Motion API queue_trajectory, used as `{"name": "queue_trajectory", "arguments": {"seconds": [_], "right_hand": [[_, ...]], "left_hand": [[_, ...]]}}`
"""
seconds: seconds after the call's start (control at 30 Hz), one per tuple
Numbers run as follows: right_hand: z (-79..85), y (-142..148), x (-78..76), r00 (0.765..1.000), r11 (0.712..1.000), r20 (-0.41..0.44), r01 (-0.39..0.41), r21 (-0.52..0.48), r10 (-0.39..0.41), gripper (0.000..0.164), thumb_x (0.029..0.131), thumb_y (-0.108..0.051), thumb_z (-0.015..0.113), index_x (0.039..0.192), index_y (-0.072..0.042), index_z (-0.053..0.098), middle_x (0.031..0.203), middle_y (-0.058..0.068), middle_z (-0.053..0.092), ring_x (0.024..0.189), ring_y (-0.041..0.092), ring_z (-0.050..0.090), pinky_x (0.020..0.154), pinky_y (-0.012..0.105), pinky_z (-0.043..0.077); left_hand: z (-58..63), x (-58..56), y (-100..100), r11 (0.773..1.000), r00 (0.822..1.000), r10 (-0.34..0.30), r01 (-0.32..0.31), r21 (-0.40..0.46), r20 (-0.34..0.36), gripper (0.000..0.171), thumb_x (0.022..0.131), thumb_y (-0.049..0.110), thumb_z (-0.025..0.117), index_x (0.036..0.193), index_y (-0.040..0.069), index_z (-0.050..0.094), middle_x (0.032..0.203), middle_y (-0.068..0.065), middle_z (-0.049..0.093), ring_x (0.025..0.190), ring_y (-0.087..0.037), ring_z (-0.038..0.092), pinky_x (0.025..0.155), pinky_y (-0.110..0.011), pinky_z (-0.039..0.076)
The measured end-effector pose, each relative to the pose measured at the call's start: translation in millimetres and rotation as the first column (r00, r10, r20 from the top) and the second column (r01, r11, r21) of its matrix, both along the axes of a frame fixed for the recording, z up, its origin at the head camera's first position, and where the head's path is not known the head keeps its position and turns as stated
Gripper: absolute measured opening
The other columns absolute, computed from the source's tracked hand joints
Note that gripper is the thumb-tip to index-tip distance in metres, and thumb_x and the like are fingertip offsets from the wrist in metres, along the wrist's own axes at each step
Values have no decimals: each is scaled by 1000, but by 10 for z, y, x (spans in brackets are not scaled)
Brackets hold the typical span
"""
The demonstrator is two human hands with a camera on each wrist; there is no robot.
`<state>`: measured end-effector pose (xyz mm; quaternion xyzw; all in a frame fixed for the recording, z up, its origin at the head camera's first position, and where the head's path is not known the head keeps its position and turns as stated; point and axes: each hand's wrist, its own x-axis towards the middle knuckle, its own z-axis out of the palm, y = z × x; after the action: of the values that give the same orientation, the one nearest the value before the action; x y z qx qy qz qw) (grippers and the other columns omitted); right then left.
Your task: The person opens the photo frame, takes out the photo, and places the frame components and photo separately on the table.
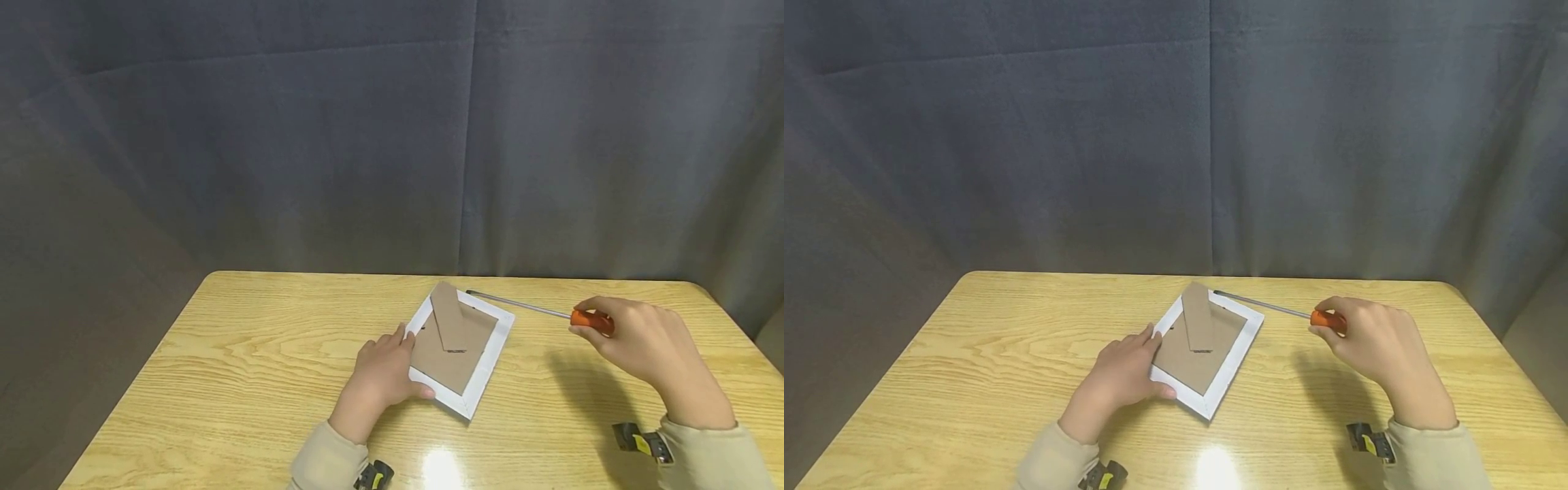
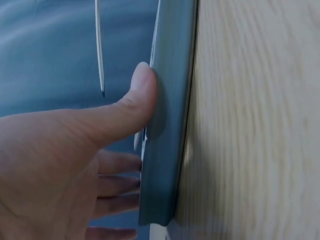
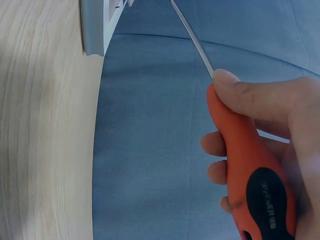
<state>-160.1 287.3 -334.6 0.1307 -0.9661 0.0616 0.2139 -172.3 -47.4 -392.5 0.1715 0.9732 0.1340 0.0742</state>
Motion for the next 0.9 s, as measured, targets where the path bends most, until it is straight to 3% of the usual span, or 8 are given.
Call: {"name": "queue_trajectory", "arguments": {"seconds": [0.27, 0.5, 0.8, 0.9], "right_hand": [[-9, -13, 7, 1000, 1000, -9, 13, -11, -13, 21, 71, -34, 75, 90, -24, 72, 66, -7, 71, 51, 8, 50, 42, 27, 35], [-21, -6, -10, 1000, 1000, -18, -17, 0, 17, 20, 72, -35, 74, 89, -23, 73, 68, -6, 72, 51, 6, 49, 41, 27, 35], [-36, -24, -24, 1000, 1000, -16, -16, 9, 16, 20, 72, -34, 74, 89, -23, 73, 66, -6, 71, 49, 6, 46, 41, 26, 34], [-34, -26, -23, 1000, 1000, -17, -17, 7, 17, 20, 73, -33, 74, 89, -23, 73, 66, -6, 71, 49, 6, 46, 41, 26, 34]], "left_hand": [[-9, 84, 115, 991, 994, 38, -50, -126, -98, 104, 64, 68, 64, 136, -5, 46, 147, -24, 42, 128, -33, 45, 103, -49, 42], [-30, 182, 253, 951, 982, 51, -104, -293, -184, 107, 68, 79, 49, 134, -5, 47, 143, -24, 48, 126, -32, 47, 98, -46, 47], [-6, 244, 375, 908, 960, 105, -198, -370, -259, 109, 63, 87, 41, 122, -3, 60, 128, -17, 64, 119, -30, 54, 99, -46, 45], [21, 247, 367, 910, 963, 108, -196, -366, -247, 105, 64, 85, 43, 120, -2, 62, 123, -16, 66, 115, -29, 56, 98, -46, 46]]}}
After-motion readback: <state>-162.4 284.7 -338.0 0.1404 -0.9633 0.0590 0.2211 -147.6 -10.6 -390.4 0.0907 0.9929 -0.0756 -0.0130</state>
